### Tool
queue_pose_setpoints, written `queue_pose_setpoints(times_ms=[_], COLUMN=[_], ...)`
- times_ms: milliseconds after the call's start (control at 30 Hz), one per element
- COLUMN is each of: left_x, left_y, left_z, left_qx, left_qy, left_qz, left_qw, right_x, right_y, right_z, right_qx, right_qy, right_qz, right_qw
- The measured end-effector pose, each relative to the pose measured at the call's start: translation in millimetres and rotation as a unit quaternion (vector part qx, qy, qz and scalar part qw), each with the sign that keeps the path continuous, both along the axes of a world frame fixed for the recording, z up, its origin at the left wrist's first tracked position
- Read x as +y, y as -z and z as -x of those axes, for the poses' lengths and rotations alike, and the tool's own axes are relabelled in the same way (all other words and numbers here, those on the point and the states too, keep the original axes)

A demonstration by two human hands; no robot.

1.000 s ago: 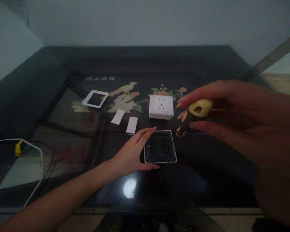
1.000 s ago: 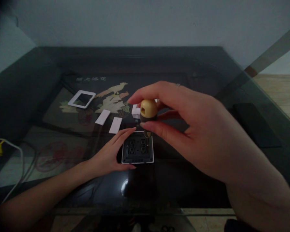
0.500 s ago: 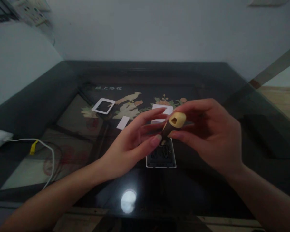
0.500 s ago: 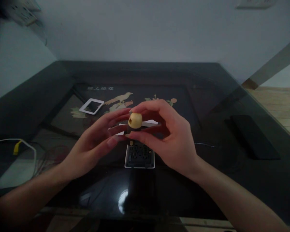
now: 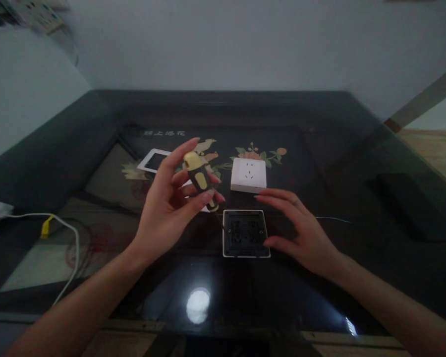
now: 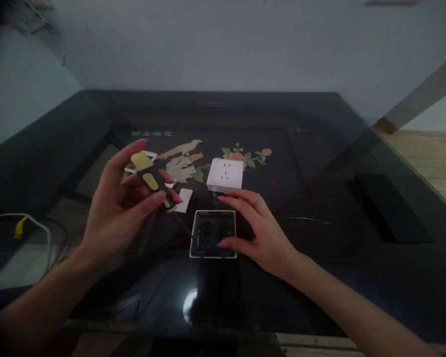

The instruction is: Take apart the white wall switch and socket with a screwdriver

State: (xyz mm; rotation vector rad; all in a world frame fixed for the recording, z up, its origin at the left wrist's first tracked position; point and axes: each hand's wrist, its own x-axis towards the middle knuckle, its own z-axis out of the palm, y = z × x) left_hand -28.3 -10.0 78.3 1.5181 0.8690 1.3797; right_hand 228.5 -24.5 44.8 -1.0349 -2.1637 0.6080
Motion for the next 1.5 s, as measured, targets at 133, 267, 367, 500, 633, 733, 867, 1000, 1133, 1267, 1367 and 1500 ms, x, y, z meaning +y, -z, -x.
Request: queue_pose_setpoints(times_ms=[133, 267, 367, 500, 633, 733, 867, 1000, 1133, 1267, 1367, 1500], left_x=[-4.1, -6.6, -8.6, -10.4, -10.5, -10.2, -9.7, -11.3, -15.0, -14.6, -9.3, -1.0], left_y=[13.5, 18.1, 17.3, 17.1, 18.0, 18.6, 19.4, 17.9, 15.4, 13.7, 11.1, 3.4], left_z=[5.4, 3.7, 0.8, -0.9, -0.8, -1.3, -2.3, -4.1, -6.2, -3.7, 1.7, 7.1], left_qx=[-0.032, -0.023, -0.012, -0.001, 0.005, 0.014, 0.022, 0.007, -0.013, 0.003, 0.037, 0.092], left_qy=[-0.056, -0.065, -0.073, -0.075, -0.069, -0.072, -0.074, -0.061, -0.033, 0.009, 0.071, 0.102], left_qz=[-0.023, -0.064, -0.052, -0.046, -0.069, -0.079, -0.088, -0.079, -0.092, -0.114, -0.136, -0.163], left_qw=[0.998, 0.996, 0.996, 0.996, 0.995, 0.994, 0.993, 0.995, 0.995, 0.993, 0.988, 0.977], right_x=[-15.4, -18.1, -16.5, -16.7, -17.8, -17.7, -17.2, -18.0, -18.6, -17.9, -17.6, -17.4], right_y=[37.1, 38.9, 33.7, 35.2, 38.4, 37.1, 35.7, 38.3, 38.8, 34.0, 30.4, 30.9], right_z=[-6.4, -1.1, 1.9, 1.6, 0.6, 0.9, 1.4, 1.4, 1.5, 2.5, 3.2, 2.8], right_qx=[-0.022, -0.018, -0.023, -0.023, -0.027, -0.029, -0.036, -0.019, -0.015, -0.027, -0.038, -0.034], right_qy=[-0.02, -0.025, -0.027, -0.027, -0.027, -0.026, -0.026, -0.019, -0.023, -0.024, -0.024, -0.025], right_qz=[0.089, 0.14, 0.144, 0.136, 0.132, 0.13, 0.126, 0.126, 0.13, 0.13, 0.135, 0.14], right_qw=[0.996, 0.99, 0.989, 0.99, 0.991, 0.991, 0.991, 0.992, 0.991, 0.991, 0.99, 0.989])
